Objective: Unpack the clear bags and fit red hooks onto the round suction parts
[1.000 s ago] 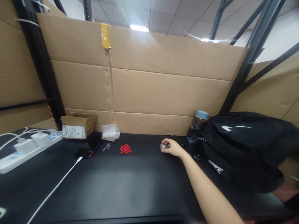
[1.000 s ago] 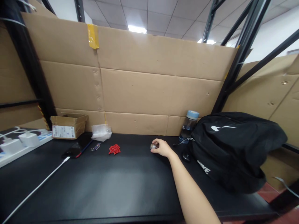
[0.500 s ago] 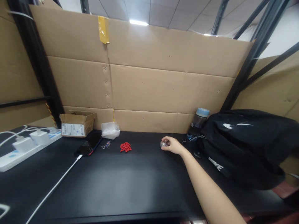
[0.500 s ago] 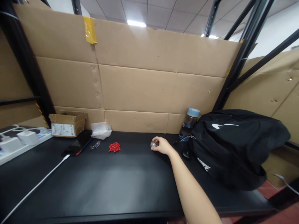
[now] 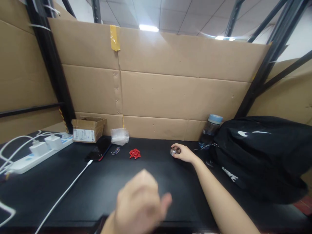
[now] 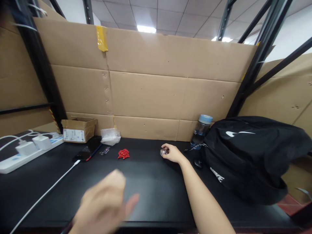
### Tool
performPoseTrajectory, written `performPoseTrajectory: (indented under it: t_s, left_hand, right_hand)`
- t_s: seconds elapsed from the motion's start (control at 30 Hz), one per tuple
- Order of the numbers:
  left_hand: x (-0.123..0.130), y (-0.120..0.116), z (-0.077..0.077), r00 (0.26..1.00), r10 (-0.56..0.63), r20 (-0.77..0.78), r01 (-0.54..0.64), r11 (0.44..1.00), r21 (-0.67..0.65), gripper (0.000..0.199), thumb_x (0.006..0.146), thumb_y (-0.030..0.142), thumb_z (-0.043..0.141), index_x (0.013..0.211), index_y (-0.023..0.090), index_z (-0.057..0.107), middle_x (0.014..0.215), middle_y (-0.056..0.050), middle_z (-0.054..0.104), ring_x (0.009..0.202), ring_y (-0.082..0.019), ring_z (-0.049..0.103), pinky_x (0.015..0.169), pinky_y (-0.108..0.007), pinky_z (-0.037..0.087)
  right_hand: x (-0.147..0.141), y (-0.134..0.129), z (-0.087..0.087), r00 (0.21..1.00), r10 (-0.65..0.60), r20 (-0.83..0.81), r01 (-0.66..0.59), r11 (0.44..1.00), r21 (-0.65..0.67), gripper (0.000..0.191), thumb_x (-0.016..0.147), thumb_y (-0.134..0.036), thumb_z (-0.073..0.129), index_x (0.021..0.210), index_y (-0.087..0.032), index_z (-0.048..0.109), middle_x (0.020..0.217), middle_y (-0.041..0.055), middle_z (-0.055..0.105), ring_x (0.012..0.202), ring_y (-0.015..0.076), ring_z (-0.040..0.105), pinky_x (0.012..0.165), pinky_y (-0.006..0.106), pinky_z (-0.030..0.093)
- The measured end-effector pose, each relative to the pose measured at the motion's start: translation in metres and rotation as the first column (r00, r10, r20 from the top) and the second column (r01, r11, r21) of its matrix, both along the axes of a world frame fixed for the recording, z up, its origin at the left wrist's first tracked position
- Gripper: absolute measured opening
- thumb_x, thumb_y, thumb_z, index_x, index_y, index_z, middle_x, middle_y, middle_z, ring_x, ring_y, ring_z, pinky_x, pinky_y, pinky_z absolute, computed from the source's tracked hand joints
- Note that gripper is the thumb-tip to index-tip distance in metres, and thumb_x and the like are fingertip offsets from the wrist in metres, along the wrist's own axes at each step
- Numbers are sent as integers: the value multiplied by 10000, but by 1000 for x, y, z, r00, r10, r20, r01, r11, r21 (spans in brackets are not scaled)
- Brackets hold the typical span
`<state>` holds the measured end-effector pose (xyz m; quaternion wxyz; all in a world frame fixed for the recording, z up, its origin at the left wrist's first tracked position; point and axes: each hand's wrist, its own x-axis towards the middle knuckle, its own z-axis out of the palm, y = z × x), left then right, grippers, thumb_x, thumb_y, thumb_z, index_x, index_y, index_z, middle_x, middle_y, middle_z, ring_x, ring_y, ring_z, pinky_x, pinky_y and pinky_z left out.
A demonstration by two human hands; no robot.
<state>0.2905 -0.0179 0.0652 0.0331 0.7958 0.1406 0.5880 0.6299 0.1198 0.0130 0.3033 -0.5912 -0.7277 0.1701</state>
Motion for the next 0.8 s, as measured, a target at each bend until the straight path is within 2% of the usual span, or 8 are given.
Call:
performPoseTrajectory:
  t_s: [0.07, 0.13, 0.23, 0.3, 0.4, 0.47, 0.6, 0.8]
  left_hand:
    - [8, 52, 11, 998, 34, -50, -38, 996, -80, 57, 906, 272, 670, 859, 241, 680, 867, -19, 690, 759, -155, 636, 688, -290, 541]
    - [9, 108, 15, 987, 104, -120, -125, 974, -186, 126, 871, 229, 706, 752, 207, 671, 770, 1, 690, 695, -141, 634, 676, -269, 505]
    - [-2, 178, 4, 955, 208, -212, -261, 929, -261, 44, 842, 229, 722, 815, 195, 719, 785, -10, 726, 706, -156, 661, 688, -263, 491]
    - [-11, 205, -12, 931, 255, -260, -322, 910, -260, 55, 860, 220, 686, 840, 189, 726, 809, -30, 736, 728, -176, 672, 697, -277, 491]
    - [-20, 217, -35, 921, 264, -287, -326, 925, -196, 153, 928, 207, 567, 930, 188, 718, 934, -61, 748, 850, -205, 691, 801, -316, 504]
    - [-24, 214, -41, 917, 281, -283, -336, 927, -168, 216, 961, 195, 485, 984, 187, 700, 980, -71, 738, 904, -211, 683, 846, -331, 498]
    - [-34, 205, -31, 916, 264, -301, -340, 910, -238, 175, 943, 221, 512, 994, 191, 677, 927, -49, 720, 837, -192, 667, 794, -303, 501]
    - [-50, 212, -21, 923, 226, -312, -324, 893, -311, 176, 775, 263, 747, 936, 209, 699, 819, -8, 673, 754, -169, 632, 725, -284, 484]
  right_hand:
    - [1, 0, 0, 1000, -5, -7, 5, 1000, -8, 474, 653, -187, 722, 1121, -194, 651, 935, 24, 701, 692, 128, 592, 686, 248, 470]
    - [1, 0, -1, 1000, -22, -5, 22, 1000, -1, 485, 641, -201, 741, 1117, -199, 653, 940, 23, 699, 691, 127, 591, 695, 251, 474]
    - [2, -1, 0, 999, -47, 21, 46, 999, 25, 499, 621, -221, 778, 1106, -204, 663, 960, 25, 701, 698, 128, 587, 711, 258, 474]
    - [2, -2, 1, 998, -50, 36, 49, 998, 37, 501, 618, -228, 793, 1102, -206, 668, 977, 26, 708, 702, 129, 584, 717, 261, 474]
    - [2, -3, 3, 998, -32, 54, 30, 999, 38, 493, 629, -242, 802, 1104, -212, 671, 989, 26, 720, 714, 134, 587, 731, 267, 476]
    - [2, -3, 4, 998, -20, 60, 19, 999, 32, 489, 641, -253, 800, 1110, -213, 667, 989, 27, 725, 725, 139, 592, 739, 270, 478]
    - [4, -4, 6, 997, -32, 66, 31, 999, 11, 494, 647, -255, 800, 1119, -206, 663, 1011, 39, 724, 737, 143, 599, 748, 275, 482]
    - [5, -6, 9, 997, -26, 77, 28, 999, -24, 510, 649, -253, 801, 1136, -198, 658, 1019, 48, 712, 760, 148, 598, 770, 284, 485]
